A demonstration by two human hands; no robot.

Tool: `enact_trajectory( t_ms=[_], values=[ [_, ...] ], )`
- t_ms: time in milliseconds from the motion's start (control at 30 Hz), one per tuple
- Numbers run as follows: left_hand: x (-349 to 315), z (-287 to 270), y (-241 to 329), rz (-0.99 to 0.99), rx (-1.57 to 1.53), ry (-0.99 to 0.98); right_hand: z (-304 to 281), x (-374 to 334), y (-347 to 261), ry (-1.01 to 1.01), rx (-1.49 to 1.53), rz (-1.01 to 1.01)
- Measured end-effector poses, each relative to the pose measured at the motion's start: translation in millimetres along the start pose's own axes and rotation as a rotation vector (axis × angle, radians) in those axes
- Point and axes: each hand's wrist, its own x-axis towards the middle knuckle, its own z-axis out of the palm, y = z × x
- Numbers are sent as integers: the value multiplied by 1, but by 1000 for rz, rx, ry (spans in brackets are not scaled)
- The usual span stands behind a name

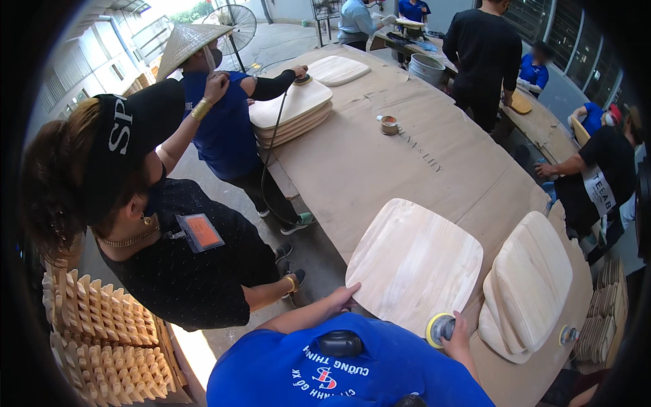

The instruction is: The person uses a handheld orbital sander to smooth the surface of light-colored wooden chair seats. They repeatedly pick up a seat, sand it, and place it back on the table or into a stack while other workers perform similar tasks nearby.

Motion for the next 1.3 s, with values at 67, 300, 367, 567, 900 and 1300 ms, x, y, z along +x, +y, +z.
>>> enact_trajectory(
  t_ms=[67, 300, 367, 567, 900, 1300],
  values=[
    [-13, 17, -3, 2, -145, -3, -11, -38, 30, 99, 62, 214],
    [-45, 52, 5, 26, -124, 98, -1, -153, 156, 382, 94, 669],
    [-45, 48, 16, 94, -78, 136, 16, -171, 195, 473, 101, 733],
    [-3, 40, 65, 414, -365, 168, 42, -186, 252, 631, 68, 930],
    [49, 52, 106, 457, -429, 471, 29, -40, 114, 427, 226, 365],
    [32, -22, 150, 545, -392, 450, 115, 173, -53, -404, 1590, 633]
  ],
)
